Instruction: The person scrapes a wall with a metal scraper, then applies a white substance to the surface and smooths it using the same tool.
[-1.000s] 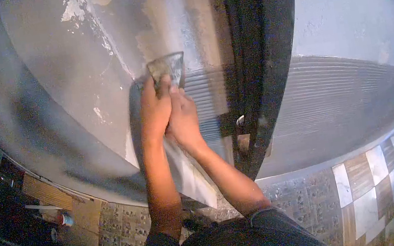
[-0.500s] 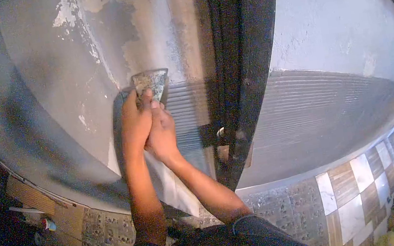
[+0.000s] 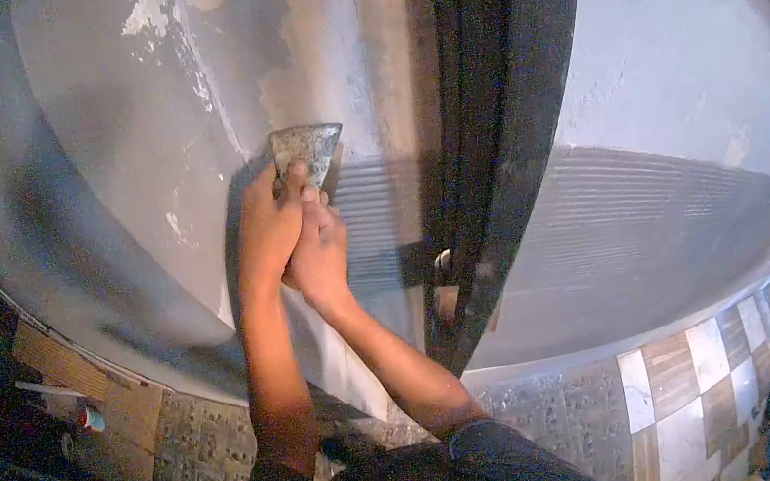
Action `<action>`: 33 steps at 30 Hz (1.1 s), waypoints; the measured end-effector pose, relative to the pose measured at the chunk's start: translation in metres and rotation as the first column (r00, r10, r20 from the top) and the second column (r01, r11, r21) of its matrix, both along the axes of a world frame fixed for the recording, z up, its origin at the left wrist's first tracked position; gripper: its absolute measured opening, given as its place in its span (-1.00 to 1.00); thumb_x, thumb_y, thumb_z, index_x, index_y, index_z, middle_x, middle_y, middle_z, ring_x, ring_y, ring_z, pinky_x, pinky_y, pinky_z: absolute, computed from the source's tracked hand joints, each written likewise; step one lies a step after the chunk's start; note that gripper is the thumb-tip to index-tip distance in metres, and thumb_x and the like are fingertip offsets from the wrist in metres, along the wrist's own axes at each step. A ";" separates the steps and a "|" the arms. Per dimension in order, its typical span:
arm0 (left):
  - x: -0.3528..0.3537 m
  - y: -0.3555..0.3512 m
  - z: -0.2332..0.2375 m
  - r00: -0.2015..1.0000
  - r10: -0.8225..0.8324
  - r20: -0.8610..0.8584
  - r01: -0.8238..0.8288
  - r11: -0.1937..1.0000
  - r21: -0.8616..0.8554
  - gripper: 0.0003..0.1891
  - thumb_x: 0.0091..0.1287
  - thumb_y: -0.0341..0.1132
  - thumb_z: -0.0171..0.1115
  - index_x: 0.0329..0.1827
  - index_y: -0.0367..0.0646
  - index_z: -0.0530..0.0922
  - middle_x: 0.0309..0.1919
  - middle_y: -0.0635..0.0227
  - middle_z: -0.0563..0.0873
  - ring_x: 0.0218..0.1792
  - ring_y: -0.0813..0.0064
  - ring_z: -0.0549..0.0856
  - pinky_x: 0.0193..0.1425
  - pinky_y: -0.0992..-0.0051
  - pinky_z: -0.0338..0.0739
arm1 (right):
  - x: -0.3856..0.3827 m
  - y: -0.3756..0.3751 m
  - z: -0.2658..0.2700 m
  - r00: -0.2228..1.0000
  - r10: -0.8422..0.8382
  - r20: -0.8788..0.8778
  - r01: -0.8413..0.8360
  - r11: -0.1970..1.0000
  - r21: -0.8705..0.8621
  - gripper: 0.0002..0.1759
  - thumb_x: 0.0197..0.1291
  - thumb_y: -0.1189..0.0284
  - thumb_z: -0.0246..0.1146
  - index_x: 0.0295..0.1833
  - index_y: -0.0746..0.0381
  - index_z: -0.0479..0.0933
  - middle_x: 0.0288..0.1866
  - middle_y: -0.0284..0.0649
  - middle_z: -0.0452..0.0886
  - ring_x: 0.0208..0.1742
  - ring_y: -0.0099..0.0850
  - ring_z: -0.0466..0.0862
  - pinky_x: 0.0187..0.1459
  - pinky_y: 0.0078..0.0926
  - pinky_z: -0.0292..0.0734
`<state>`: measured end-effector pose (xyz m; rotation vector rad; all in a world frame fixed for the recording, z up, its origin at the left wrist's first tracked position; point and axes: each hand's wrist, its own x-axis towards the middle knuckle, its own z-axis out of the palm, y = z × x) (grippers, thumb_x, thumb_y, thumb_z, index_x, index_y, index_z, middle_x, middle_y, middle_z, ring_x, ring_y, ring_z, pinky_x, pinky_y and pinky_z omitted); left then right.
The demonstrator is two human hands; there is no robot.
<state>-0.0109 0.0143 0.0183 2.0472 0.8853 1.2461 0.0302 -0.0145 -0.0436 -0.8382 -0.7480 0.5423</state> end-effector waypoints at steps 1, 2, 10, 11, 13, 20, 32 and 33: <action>-0.001 -0.003 0.000 1.000 0.010 -0.016 -0.010 1.000 -0.027 -0.64 0.30 -0.18 0.10 -0.14 -0.38 0.52 -0.22 -0.19 0.61 -0.10 -0.18 0.55 -0.01 0.11 0.40 | -0.001 -0.003 0.000 0.998 0.019 -0.058 -0.017 0.999 0.028 -0.48 0.42 0.10 -0.16 -0.33 0.33 0.44 -0.57 -0.31 0.45 -0.60 -0.59 0.37 -0.58 -0.58 0.26; -0.001 -0.004 0.003 1.000 0.016 -0.024 -0.016 0.999 -0.031 -0.64 0.30 -0.18 0.10 -0.14 -0.38 0.52 -0.22 -0.19 0.61 -0.10 -0.18 0.55 -0.01 0.11 0.40 | 0.000 -0.004 0.003 0.995 0.035 -0.088 -0.031 0.999 0.044 -0.48 0.43 0.14 -0.16 -0.33 0.37 0.45 -0.51 -0.27 0.49 -0.48 -0.58 0.43 -0.45 -0.56 0.34; 0.011 0.003 -0.011 0.993 0.108 0.038 -0.112 0.985 0.134 -0.62 0.33 -0.13 0.08 -0.13 -0.37 0.54 -0.26 -0.14 0.64 -0.15 -0.10 0.61 -0.06 0.18 0.46 | 0.009 -0.008 0.012 0.986 0.127 -0.109 -0.127 0.992 0.005 -0.52 0.43 0.11 -0.18 -0.29 0.28 0.42 -0.61 -0.33 0.43 -0.67 -0.60 0.34 -0.67 -0.60 0.21; 0.009 0.004 -0.009 0.991 0.126 0.042 -0.130 0.982 0.137 -0.62 0.33 -0.13 0.08 -0.13 -0.37 0.54 -0.26 -0.14 0.64 -0.15 -0.10 0.61 -0.06 0.18 0.46 | 0.009 -0.009 0.016 0.981 0.148 -0.123 -0.151 0.988 -0.019 -0.52 0.43 0.07 -0.20 -0.33 0.22 0.37 -0.74 -0.38 0.34 -0.88 -0.63 0.20 -0.88 -0.62 0.01; 0.006 -0.002 0.005 0.998 0.026 0.059 -0.028 0.999 0.035 -0.62 0.32 -0.13 0.09 -0.13 -0.35 0.54 -0.25 -0.13 0.64 -0.15 -0.10 0.61 -0.05 0.16 0.45 | 0.008 -0.008 0.018 0.987 0.138 -0.080 -0.139 0.990 -0.005 -0.52 0.42 0.07 -0.20 -0.33 0.22 0.37 -0.74 -0.38 0.34 -0.88 -0.62 0.20 -0.89 -0.62 0.00; 0.014 0.007 -0.006 0.989 0.072 0.126 -0.076 0.997 0.027 -0.63 0.30 -0.13 0.11 -0.17 -0.35 0.55 -0.29 -0.12 0.65 -0.18 -0.11 0.61 -0.08 0.16 0.46 | 0.008 -0.018 0.027 0.969 0.217 -0.115 -0.223 0.974 -0.046 -0.52 0.42 0.05 -0.21 -0.30 0.22 0.36 -0.75 -0.39 0.32 -0.87 -0.65 0.19 -0.90 -0.66 -0.01; 0.016 -0.005 0.000 0.997 0.069 0.039 -0.070 0.997 0.028 -0.61 0.30 -0.11 0.09 -0.13 -0.34 0.55 -0.18 -0.16 0.62 -0.09 -0.12 0.59 -0.02 0.15 0.46 | 0.008 -0.020 0.024 0.979 0.160 -0.125 -0.165 0.986 -0.030 -0.49 0.40 0.00 -0.23 -0.33 0.18 0.36 -0.72 -0.40 0.33 -0.87 -0.62 0.18 -0.89 -0.65 -0.03; 0.019 0.001 0.002 0.990 0.053 0.130 -0.063 0.995 0.081 -0.60 0.30 -0.11 0.09 -0.12 -0.34 0.55 -0.18 -0.16 0.62 -0.08 -0.12 0.59 -0.02 0.14 0.46 | 0.010 -0.017 0.025 0.981 0.154 -0.115 -0.159 0.987 -0.036 -0.51 0.41 0.02 -0.24 -0.33 0.18 0.36 -0.71 -0.40 0.34 -0.87 -0.63 0.18 -0.88 -0.65 -0.04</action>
